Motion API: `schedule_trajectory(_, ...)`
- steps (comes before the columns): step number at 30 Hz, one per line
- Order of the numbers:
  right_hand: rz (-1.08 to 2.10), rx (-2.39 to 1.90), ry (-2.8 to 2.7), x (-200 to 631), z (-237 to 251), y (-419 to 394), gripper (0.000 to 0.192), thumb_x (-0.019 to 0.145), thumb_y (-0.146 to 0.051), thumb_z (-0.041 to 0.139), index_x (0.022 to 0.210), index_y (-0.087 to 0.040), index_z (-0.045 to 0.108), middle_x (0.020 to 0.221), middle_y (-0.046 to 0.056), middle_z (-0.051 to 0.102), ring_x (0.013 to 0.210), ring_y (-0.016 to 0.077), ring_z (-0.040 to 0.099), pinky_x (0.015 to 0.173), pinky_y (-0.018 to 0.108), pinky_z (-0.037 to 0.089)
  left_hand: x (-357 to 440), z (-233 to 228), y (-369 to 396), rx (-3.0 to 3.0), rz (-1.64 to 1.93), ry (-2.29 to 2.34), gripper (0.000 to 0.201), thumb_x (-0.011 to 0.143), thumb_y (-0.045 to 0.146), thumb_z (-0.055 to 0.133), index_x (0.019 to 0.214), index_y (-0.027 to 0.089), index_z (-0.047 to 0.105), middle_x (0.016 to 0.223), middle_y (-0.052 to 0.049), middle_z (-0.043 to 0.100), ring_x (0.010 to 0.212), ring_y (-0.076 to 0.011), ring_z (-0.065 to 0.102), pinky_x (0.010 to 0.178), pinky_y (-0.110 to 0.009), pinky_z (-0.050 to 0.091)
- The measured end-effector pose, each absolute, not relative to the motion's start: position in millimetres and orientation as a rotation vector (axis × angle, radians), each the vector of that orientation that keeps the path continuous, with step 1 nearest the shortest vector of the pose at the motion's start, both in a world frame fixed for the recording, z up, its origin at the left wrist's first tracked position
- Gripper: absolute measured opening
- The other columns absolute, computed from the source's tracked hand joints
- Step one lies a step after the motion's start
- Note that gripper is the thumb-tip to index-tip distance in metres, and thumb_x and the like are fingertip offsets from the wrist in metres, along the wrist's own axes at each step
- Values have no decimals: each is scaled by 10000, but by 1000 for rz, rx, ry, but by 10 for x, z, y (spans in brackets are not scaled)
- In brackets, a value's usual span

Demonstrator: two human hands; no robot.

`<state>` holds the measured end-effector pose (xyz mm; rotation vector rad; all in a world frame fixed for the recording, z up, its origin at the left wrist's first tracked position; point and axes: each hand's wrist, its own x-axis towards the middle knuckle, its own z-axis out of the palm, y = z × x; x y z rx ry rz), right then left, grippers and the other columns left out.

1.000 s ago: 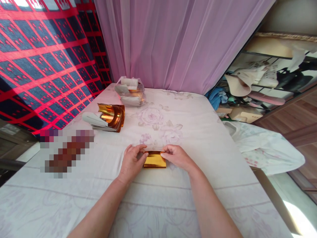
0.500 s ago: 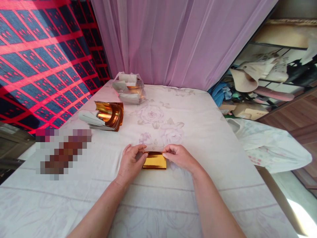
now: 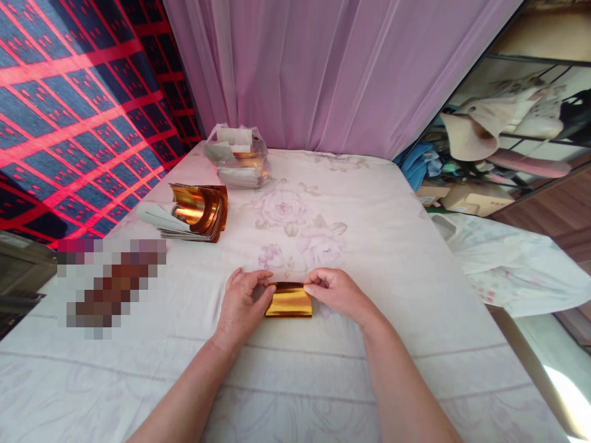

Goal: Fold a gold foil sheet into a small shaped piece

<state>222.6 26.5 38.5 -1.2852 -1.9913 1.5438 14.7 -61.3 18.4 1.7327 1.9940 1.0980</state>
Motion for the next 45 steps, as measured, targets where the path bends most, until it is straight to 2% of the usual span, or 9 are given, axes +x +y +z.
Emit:
schedule_trajectory(8, 1343, -1503, -2050, 2130, 443, 205, 126, 741, -234, 577, 754, -208, 700, 700, -20, 680, 630, 123, 578, 579, 217, 403, 158, 182, -597, 1766, 1016, 2053, 186, 813, 290, 613, 984, 256, 681, 777, 17, 714, 801, -200, 645, 1079, -477, 368)
schedule_trajectory(16, 931, -1684, -2287, 2006, 532, 140, 137, 769, -180, 581, 768, -241, 703, 769, -12, 731, 675, 139, 616, 616, 237, 381, 198, 203, -587, 1859, 914, 2089, 186, 837, 245, 586, 1001, 248, 671, 797, 3, 705, 833, -218, 624, 1039, -462, 378)
schedule_trajectory(20, 821, -1727, -2339, 1971, 548, 109, 119, 773, -176, 581, 799, -247, 674, 788, -18, 724, 703, 145, 610, 635, 247, 357, 203, 209, -579, 1887, 866, 2097, 200, 836, 238, 601, 1026, 241, 665, 805, 2, 704, 849, -228, 614, 994, -454, 393)
schedule_trajectory(26, 733, -1770, -2379, 1943, 553, 80, 107, 788, -160, 574, 848, -242, 608, 770, -25, 681, 680, 137, 573, 613, 255, 302, 193, 195, -570, 1927, 835, 2100, 228, 831, 223, 630, 1057, 249, 653, 851, -2, 699, 873, -234, 601, 913, -424, 407)
schedule_trajectory(31, 678, -1708, -2453, 1950, 556, 69, 96, 825, -150, 551, 795, -234, 588, 804, -26, 661, 684, 122, 544, 602, 254, 271, 199, 213, -574, 1959, 794, 2099, 95, 866, 243, 602, 898, 264, 690, 933, -20, 674, 908, -233, 582, 885, -417, 393)
schedule_trajectory(38, 610, -1743, -2477, 1971, 605, 63, 112, 832, -172, 586, 912, -249, 598, 933, -17, 599, 692, 109, 514, 606, 243, 266, 207, 242, -567, 1963, 765, 2064, 130, 881, 257, 591, 855, 272, 717, 897, -17, 663, 881, -215, 581, 871, -410, 387)
schedule_trajectory(41, 596, -1672, -2506, 1978, 594, 66, 103, 841, -158, 571, 871, -245, 617, 909, -13, 576, 718, 111, 521, 612, 242, 275, 207, 244, -568, 1946, 764, 2070, 108, 852, 248, 612, 864, 273, 716, 917, -16, 660, 903, -220, 580, 893, -419, 386)
schedule_trajectory(45, 639, -1535, -2564, 1976, 572, 60, 215, 845, -98, 513, 819, -248, 664, 894, -11, 588, 740, 112, 534, 634, 242, 297, 198, 248, -578, 1932, 750, 2056, 107, 794, 276, 668, 892, 266, 711, 957, -23, 652, 961, -240, 574, 933, -435, 386)
